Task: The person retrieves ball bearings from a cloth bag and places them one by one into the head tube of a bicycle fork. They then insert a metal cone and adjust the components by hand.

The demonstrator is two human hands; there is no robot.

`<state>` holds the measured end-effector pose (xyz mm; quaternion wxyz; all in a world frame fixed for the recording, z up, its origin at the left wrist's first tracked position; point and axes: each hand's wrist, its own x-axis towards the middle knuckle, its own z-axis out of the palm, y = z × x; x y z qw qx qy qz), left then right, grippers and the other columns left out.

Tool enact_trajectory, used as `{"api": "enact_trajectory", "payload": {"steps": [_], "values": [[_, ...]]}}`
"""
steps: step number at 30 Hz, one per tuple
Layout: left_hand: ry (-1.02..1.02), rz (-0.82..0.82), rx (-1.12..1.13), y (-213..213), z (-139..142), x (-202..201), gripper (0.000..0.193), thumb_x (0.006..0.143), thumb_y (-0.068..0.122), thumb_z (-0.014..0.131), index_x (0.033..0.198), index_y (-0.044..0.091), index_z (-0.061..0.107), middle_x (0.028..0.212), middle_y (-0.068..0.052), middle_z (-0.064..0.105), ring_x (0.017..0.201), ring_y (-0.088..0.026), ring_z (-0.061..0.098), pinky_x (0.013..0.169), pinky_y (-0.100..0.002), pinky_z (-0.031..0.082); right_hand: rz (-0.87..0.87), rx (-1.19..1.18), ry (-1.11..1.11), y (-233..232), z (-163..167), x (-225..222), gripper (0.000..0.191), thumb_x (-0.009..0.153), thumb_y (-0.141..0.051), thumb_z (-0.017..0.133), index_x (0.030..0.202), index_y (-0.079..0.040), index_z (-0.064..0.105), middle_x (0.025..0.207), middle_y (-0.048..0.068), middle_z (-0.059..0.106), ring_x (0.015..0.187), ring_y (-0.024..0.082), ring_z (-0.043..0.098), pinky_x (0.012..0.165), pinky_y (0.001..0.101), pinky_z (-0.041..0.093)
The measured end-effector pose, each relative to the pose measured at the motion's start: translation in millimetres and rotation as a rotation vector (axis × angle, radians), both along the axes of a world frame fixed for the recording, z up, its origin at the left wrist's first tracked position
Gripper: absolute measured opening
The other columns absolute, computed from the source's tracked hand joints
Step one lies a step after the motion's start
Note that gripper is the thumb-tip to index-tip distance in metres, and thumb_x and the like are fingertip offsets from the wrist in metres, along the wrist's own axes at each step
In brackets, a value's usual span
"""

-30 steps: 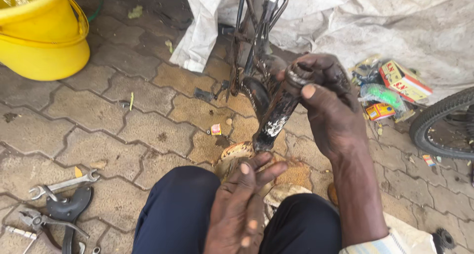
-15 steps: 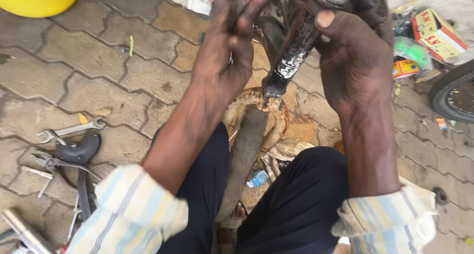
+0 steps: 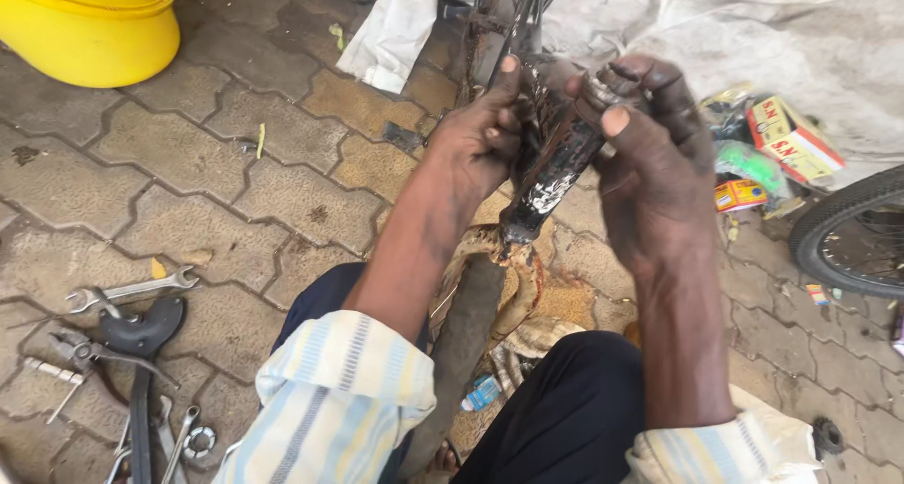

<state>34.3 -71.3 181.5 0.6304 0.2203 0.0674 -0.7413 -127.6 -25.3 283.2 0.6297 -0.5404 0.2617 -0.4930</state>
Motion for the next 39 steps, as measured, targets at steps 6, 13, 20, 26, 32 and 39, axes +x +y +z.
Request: {"api": "enact_trajectory", "payload": {"steps": [6,13,20,26,32,39], "values": [[0.032,-0.146,-0.206,-6,0,7,0.028,0.087,0.020,0.077,0.098,-0.003,0.065,0.078,-0.010,0.069,0.044,-0.002,0.052,0.030,-0.011,0.038,-0.092,0.055,0.038,15,8,6,0.039,0.089,-0.005,0.077,0.124,-0.011,0.062,0.121,0.008,0.074,0.121,0.021,0.068,0.104,0.0446,0.053],[-0.030,-0.192,-0.251,6,-6,1,0.040,0.084,0.028,0.083,0.096,-0.005,0.064,0.077,-0.007,0.064,0.044,-0.001,0.051,0.029,-0.010,0.036,-0.246,-0.114,0.061,32,16,16,0.048,0.081,0.005,0.061,0.127,-0.005,0.057,0.121,0.012,0.072,0.117,0.022,0.068,0.113,0.0354,0.050],[-0.069,-0.148,-0.210,6,-2,0,0.037,0.081,0.029,0.084,0.092,-0.001,0.065,0.074,-0.006,0.064,0.040,0.000,0.050,0.026,-0.011,0.034,-0.222,0.010,-0.006,28,20,21,0.050,0.084,0.004,0.067,0.133,-0.002,0.058,0.123,0.008,0.065,0.115,0.022,0.065,0.110,0.0364,0.051],[-0.087,-0.149,-0.223,18,0,2,0.032,0.083,0.026,0.086,0.089,0.005,0.063,0.070,-0.001,0.059,0.041,0.000,0.048,0.027,-0.013,0.034,-0.391,-0.198,0.364,40,26,14,0.048,0.084,-0.002,0.074,0.128,-0.010,0.057,0.127,0.005,0.065,0.117,0.018,0.067,0.109,0.0369,0.057],[-0.068,-0.131,-0.188,19,2,-4,0.032,0.082,0.026,0.084,0.092,0.004,0.063,0.073,-0.004,0.065,0.040,0.000,0.048,0.027,-0.013,0.035,-0.186,-0.185,0.184,32,21,7,0.042,0.090,-0.004,0.078,0.129,-0.008,0.060,0.116,0.006,0.070,0.119,0.023,0.070,0.121,0.0377,0.054],[-0.056,-0.081,-0.150,14,1,-4,0.031,0.087,0.021,0.081,0.094,-0.004,0.063,0.077,-0.008,0.067,0.046,-0.003,0.054,0.031,-0.012,0.040,-0.179,0.003,0.035,30,4,5,0.043,0.092,0.000,0.077,0.131,-0.008,0.061,0.120,0.006,0.070,0.124,0.022,0.068,0.115,0.0352,0.051]]}}
